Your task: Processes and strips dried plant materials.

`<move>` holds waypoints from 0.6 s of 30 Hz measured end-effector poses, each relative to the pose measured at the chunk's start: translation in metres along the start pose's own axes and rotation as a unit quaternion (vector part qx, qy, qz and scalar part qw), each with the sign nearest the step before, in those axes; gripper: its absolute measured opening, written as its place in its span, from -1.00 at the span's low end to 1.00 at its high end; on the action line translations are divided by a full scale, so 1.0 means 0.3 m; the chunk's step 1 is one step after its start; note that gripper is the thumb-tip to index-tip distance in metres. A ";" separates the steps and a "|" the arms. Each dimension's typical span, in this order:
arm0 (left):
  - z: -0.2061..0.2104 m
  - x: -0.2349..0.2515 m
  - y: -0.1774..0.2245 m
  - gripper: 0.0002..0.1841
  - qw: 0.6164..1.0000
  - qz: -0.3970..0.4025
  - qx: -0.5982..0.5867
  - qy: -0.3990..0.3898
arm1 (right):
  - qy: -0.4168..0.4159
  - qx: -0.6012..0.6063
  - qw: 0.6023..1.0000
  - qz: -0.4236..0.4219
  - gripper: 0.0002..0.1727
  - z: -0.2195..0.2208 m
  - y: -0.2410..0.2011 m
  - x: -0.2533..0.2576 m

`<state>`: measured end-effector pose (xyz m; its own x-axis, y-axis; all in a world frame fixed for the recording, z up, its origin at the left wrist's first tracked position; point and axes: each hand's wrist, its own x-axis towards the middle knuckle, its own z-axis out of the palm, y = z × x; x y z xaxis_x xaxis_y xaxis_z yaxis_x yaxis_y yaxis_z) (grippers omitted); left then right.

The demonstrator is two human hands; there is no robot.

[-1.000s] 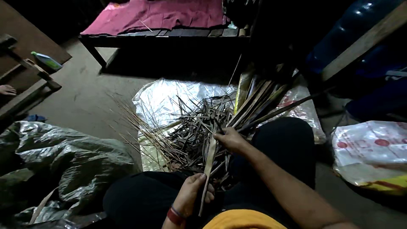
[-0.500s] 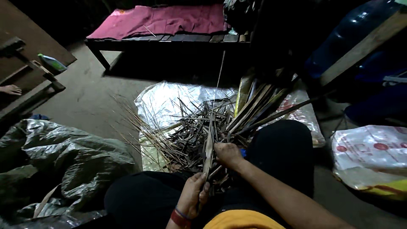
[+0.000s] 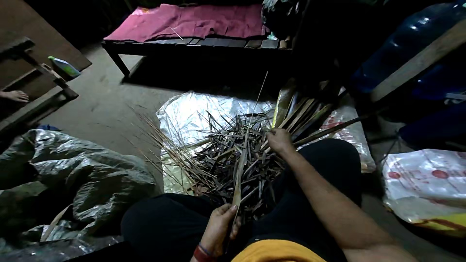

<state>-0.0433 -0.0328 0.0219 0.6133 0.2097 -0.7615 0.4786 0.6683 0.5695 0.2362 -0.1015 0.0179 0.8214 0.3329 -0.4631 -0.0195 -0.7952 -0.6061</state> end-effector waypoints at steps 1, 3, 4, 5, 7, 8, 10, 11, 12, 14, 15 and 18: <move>0.011 0.013 0.011 -0.76 1.000 -0.001 0.009 -0.003 | -0.054 0.023 0.998 -0.011 -0.55 0.016 0.003 -0.042; 0.035 0.040 0.032 -0.77 1.000 -0.005 0.022 -0.012 | -0.203 0.026 0.978 -0.026 -0.51 0.056 0.013 -0.142; 0.044 0.051 0.038 -0.77 0.999 -0.005 0.027 -0.021 | -0.257 0.031 0.965 -0.037 -0.56 0.074 0.016 -0.182; 0.049 0.058 0.043 -0.76 0.999 -0.007 0.030 -0.032 | -0.280 0.047 0.958 -0.049 -0.64 0.092 0.021 -0.207; 0.044 0.060 0.038 -0.70 0.997 -0.019 0.034 -0.059 | -0.262 0.092 0.959 -0.057 -0.71 0.096 0.021 -0.216; 0.037 0.057 0.029 -0.66 0.997 -0.022 0.027 -0.069 | -0.237 0.109 0.963 -0.060 -0.71 0.087 0.021 -0.206; 0.025 0.051 0.013 -0.64 0.998 -0.015 0.000 -0.065 | -0.216 0.127 0.965 -0.082 -0.70 0.067 0.027 -0.189; 0.023 0.050 0.009 -0.65 0.998 -0.008 -0.023 -0.053 | -0.224 0.123 0.961 -0.105 -0.71 0.062 0.034 -0.189; 0.019 0.051 0.008 -0.66 0.998 -0.005 -0.048 -0.045 | -0.241 0.095 0.957 -0.133 -0.71 0.061 0.039 -0.195; 0.014 0.051 0.016 -0.66 0.995 -0.012 -0.089 -0.046 | -0.261 -0.034 0.947 -0.185 -0.67 0.071 0.037 -0.213; 0.012 0.049 0.019 -0.65 0.993 -0.019 -0.105 -0.056 | -0.256 -0.109 0.940 -0.196 -0.66 0.081 0.029 -0.222; 0.006 0.028 0.016 -0.62 0.983 -0.035 -0.146 -0.103 | -0.217 -0.250 0.924 -0.189 -0.66 0.103 0.007 -0.247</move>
<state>-0.0347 -0.0291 0.0187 0.7139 0.0256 -0.6997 0.3431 0.8584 0.3815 0.1577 -0.1121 0.0308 0.4080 0.7209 -0.5602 0.5778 -0.6790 -0.4530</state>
